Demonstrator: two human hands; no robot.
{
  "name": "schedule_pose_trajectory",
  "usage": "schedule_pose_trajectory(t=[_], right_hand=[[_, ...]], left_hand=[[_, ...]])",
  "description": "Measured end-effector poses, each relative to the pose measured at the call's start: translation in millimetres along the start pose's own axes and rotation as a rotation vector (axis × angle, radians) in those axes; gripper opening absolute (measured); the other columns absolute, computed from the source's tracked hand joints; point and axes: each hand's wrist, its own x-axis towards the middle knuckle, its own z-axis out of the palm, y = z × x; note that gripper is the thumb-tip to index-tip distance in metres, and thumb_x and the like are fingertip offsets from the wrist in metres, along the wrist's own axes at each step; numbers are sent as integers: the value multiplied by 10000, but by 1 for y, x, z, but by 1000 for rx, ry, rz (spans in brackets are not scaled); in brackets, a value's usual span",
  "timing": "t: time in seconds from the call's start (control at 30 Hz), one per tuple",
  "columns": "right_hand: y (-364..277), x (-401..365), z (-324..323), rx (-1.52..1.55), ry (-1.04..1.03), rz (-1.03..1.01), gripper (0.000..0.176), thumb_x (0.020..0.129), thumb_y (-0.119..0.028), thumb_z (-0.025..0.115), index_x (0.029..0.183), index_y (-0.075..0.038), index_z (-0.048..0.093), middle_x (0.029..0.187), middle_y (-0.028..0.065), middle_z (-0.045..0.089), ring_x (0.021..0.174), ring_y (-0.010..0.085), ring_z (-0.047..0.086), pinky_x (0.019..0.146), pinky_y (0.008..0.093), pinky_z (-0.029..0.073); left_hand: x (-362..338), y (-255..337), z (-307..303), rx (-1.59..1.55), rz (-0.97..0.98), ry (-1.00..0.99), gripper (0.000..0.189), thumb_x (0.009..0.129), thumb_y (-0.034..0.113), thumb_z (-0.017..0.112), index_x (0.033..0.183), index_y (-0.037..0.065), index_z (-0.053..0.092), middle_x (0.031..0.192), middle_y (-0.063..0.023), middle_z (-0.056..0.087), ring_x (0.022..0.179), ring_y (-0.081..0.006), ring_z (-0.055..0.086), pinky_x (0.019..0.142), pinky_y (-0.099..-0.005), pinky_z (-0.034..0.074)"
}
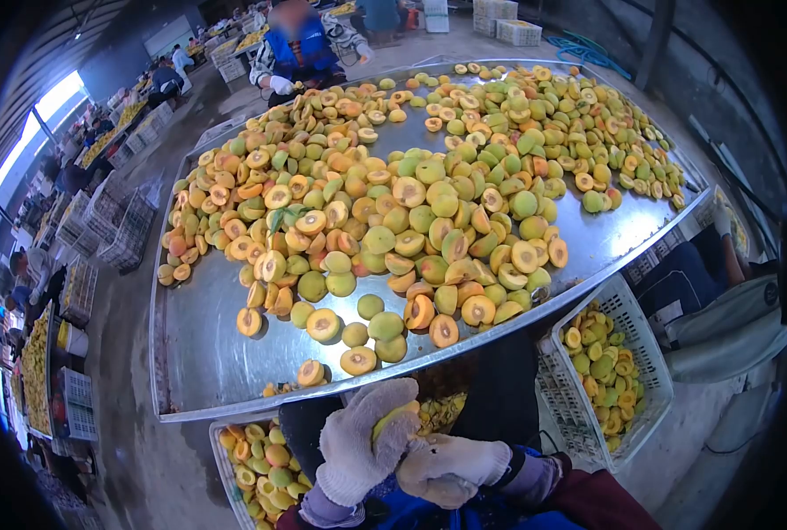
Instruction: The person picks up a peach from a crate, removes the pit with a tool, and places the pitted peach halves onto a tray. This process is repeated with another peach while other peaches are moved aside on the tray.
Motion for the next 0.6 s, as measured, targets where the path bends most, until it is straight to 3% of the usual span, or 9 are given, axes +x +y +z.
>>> schedule_pose_trajectory(t=[0.03,0.1,0.2,0.3,0.33,0.4,0.43,0.5,0.6], right_hand=[[6,1,1,2,1,-2,243,918,-288,605,930,-48,575,637,29,562,462,100,523,384,213,389],[19,3,5,201,154,-135,241,939,-262,582,918,-26,625,785,18,614,690,87,593,622,208,484],[23,5,-12,330,-115,-80,204,937,-220,588,967,-22,625,906,30,624,790,82,600,705,210,493],[24,2,-5,321,34,-98,203,934,-211,588,992,-18,611,920,32,623,790,83,597,707,209,490],[25,3,-6,321,35,-98,203,934,-211,588,992,-18,611,920,32,623,790,83,597,707,209,490],[29,5,-11,217,-1,-194,194,940,-203,574,1001,-20,599,905,31,619,771,80,591,693,212,482],[34,5,-15,218,-1,-188,194,940,-203,574,1001,-20,599,905,31,619,771,80,591,693,212,482],[37,6,-21,83,27,-199,187,947,-196,555,1002,-23,600,907,29,621,784,93,591,700,225,478],[21,4,-8,289,-138,-90,203,945,-208,558,1025,-27,604,959,35,619,842,110,597,741,236,488]], left_hand=[[-1,-2,1,0,0,-3,321,901,212,575,1089,-43,631,1023,-182,684,891,-256,679,792,-336,528],[-4,-11,8,-185,172,77,316,897,218,590,1079,-36,635,1033,-199,676,907,-275,677,810,-344,529],[-13,-22,24,-563,-11,134,293,900,210,588,1059,-29,643,1050,-200,673,912,-269,673,809,-341,531],[-19,-23,40,-803,-34,269,312,916,225,578,1079,-36,628,1071,-185,672,917,-248,670,809,-332,533],[-16,-26,35,-803,-34,270,312,916,225,578,1079,-36,628,1071,-185,672,917,-248,670,809,-332,533],[-1,-29,17,-57,299,38,374,935,282,588,1101,-52,609,1057,-171,674,895,-242,667,785,-334,539],[-1,-25,14,-58,294,42,374,935,282,588,1101,-52,609,1057,-171,674,895,-242,667,785,-334,539],[0,-18,7,-341,-57,-76,459,927,368,601,1092,-61,603,1031,-180,674,859,-253,668,758,-349,542],[-6,-26,20,-434,177,77,491,921,406,590,1073,-61,609,1008,-205,669,824,-253,664,734,-358,542]])
